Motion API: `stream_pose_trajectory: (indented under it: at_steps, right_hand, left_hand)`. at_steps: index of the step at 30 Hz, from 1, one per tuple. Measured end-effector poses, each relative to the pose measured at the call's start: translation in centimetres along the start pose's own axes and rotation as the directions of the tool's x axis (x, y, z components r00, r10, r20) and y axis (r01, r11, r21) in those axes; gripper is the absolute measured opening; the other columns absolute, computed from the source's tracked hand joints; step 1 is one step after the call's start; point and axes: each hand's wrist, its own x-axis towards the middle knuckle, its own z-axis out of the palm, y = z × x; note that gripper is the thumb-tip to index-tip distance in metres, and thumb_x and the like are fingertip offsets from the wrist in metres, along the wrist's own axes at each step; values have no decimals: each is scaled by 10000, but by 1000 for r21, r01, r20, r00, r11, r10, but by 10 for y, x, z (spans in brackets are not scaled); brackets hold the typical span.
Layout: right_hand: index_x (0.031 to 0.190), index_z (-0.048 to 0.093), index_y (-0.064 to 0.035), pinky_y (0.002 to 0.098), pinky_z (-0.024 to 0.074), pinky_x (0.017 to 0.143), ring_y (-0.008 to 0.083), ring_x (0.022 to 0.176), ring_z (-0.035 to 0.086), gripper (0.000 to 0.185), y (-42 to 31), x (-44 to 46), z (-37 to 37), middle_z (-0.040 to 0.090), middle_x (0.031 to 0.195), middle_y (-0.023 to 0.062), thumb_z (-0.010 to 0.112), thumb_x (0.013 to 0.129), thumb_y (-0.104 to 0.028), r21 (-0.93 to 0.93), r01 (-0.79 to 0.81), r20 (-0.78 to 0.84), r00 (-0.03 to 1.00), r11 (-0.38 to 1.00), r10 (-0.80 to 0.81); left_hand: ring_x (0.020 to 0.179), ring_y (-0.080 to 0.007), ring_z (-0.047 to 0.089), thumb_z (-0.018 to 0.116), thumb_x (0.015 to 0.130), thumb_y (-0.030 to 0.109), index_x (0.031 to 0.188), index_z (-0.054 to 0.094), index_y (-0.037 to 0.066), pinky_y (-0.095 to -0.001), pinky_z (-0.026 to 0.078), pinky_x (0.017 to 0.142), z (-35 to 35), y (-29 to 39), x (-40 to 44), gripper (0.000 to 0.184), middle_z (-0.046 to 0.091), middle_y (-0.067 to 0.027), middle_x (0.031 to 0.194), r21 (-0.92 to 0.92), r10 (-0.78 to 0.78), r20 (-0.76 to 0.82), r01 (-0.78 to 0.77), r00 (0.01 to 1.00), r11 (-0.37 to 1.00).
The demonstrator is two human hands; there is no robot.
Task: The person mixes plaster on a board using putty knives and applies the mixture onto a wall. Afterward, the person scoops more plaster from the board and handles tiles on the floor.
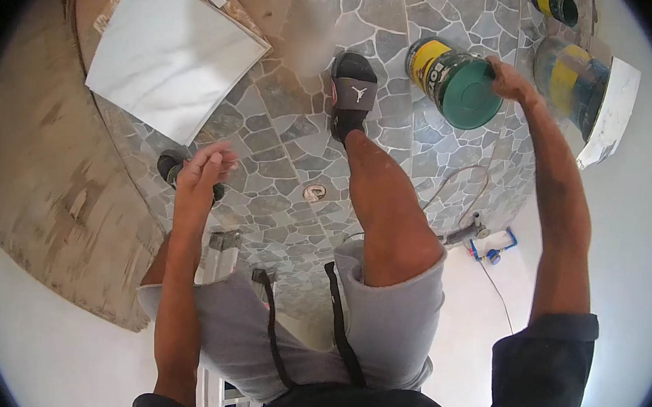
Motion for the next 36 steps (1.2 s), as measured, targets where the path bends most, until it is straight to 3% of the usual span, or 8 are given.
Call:
stream_pose_trajectory:
  at_steps: [3,5,6,9,11,13,21,36]
  right_hand:
    - [1152,552,-1,475,471,785,451,935,611,354,-19,-26,-6,636,953,281,530,805,-65,-252,58,214,977,966,-3]
    - [1007,608,14,468,477,819,425,953,622,270,-34,-56,18,649,960,258,565,744,-25,-135,-118,216,966,984,145]
    - [1016,611,9,453,486,809,418,938,627,280,-28,-76,36,647,955,256,579,742,-42,-57,-5,146,989,998,13]
    - [1062,611,7,422,495,817,319,880,643,362,-36,-134,94,662,933,175,644,715,-89,259,-166,143,981,952,133]
    - [1042,591,14,428,490,792,371,916,627,349,-76,-162,121,632,968,212,641,717,-102,373,-303,186,950,877,249]
    - [967,555,12,434,489,711,417,836,620,286,-54,-195,194,612,889,243,637,722,-112,189,-119,-27,992,975,127]
    - [990,568,9,441,490,733,418,858,621,296,-299,-186,197,620,911,244,636,736,-127,186,105,-141,987,977,-79]
    - [1033,592,4,454,494,774,420,899,623,316,-318,-168,263,634,953,246,634,763,-155,244,140,-121,986,959,-113]
  left_hand:
    - [942,-120,610,493,1003,196,1209,601,-1,-247,463,829,-5,12,14,305,674,-82,1036,205,124,61,-134,990,970]
    - [953,-122,604,491,1003,201,1217,598,3,-247,459,838,-12,29,19,311,672,-78,1046,290,189,103,-211,977,933]
    - [953,-126,604,493,1000,201,1217,598,0,-246,459,836,-14,37,22,314,673,-83,1050,287,198,102,-219,975,933]
    - [953,-132,607,501,995,206,1210,604,2,-249,462,832,-23,63,23,313,676,-96,1061,304,190,79,-205,979,930]
    - [952,-134,612,507,992,208,1202,610,8,-259,470,830,-32,66,29,308,679,-99,1068,326,213,75,-226,974,918]
    - [952,-136,620,512,989,207,1195,615,16,-276,483,830,-44,63,35,300,682,-99,1073,346,259,103,-279,960,896]
    - [960,-273,652,534,963,179,1179,612,24,-346,494,832,-66,86,39,277,653,-163,1084,698,374,171,-380,912,606]
    - [970,-360,606,563,937,172,1188,594,51,-443,494,827,-105,96,21,280,626,-157,1071,924,430,148,-279,891,260]
